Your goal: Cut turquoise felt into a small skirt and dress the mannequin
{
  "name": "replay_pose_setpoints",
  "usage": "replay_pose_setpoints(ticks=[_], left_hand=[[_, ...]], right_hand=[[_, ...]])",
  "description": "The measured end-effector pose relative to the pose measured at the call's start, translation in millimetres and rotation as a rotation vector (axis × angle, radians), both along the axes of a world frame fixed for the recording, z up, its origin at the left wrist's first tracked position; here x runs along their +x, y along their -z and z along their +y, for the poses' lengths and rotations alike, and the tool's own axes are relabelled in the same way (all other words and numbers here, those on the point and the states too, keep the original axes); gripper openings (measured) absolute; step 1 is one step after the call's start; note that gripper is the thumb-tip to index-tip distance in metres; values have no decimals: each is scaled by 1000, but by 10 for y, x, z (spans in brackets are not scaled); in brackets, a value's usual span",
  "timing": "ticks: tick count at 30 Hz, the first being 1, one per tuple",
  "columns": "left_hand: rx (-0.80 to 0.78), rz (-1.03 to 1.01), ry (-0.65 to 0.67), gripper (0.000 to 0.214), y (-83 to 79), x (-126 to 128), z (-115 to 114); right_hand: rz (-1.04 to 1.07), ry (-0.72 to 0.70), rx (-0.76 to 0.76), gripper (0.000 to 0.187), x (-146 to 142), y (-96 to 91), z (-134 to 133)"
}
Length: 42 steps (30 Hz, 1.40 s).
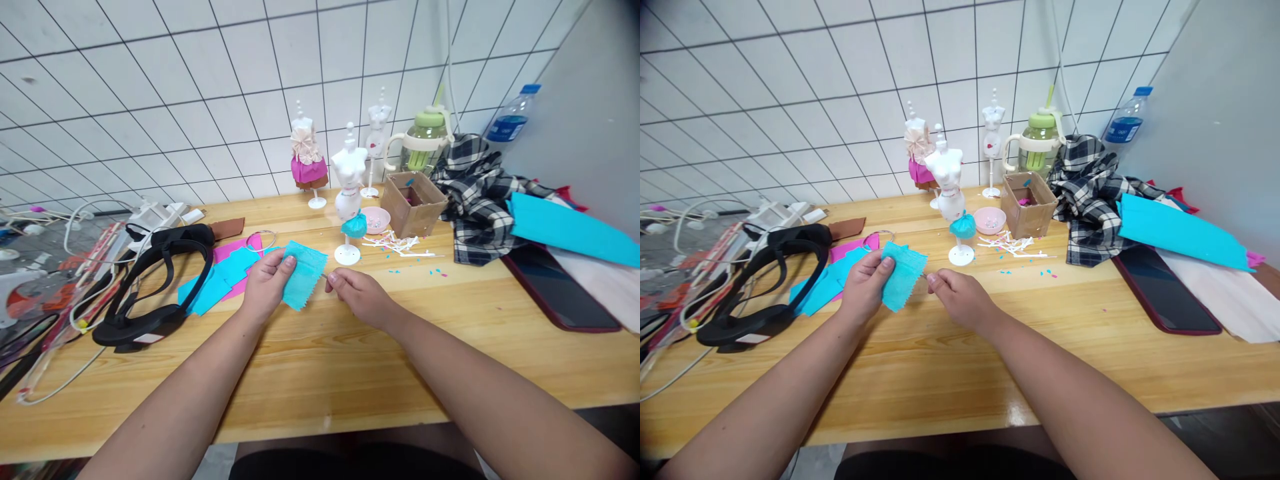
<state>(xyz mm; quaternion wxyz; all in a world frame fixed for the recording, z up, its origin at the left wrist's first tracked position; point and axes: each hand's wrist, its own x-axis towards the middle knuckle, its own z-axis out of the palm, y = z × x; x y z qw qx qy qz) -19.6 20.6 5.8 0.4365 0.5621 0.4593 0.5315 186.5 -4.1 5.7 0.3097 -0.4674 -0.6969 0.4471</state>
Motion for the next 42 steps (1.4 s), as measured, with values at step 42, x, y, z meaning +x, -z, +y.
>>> replay_pose_setpoints(ticks=[42], left_hand=[[-10,40,-24,38,-36,86,-13]], right_hand=[[-4,-50,-30,40,-46,32,-18]])
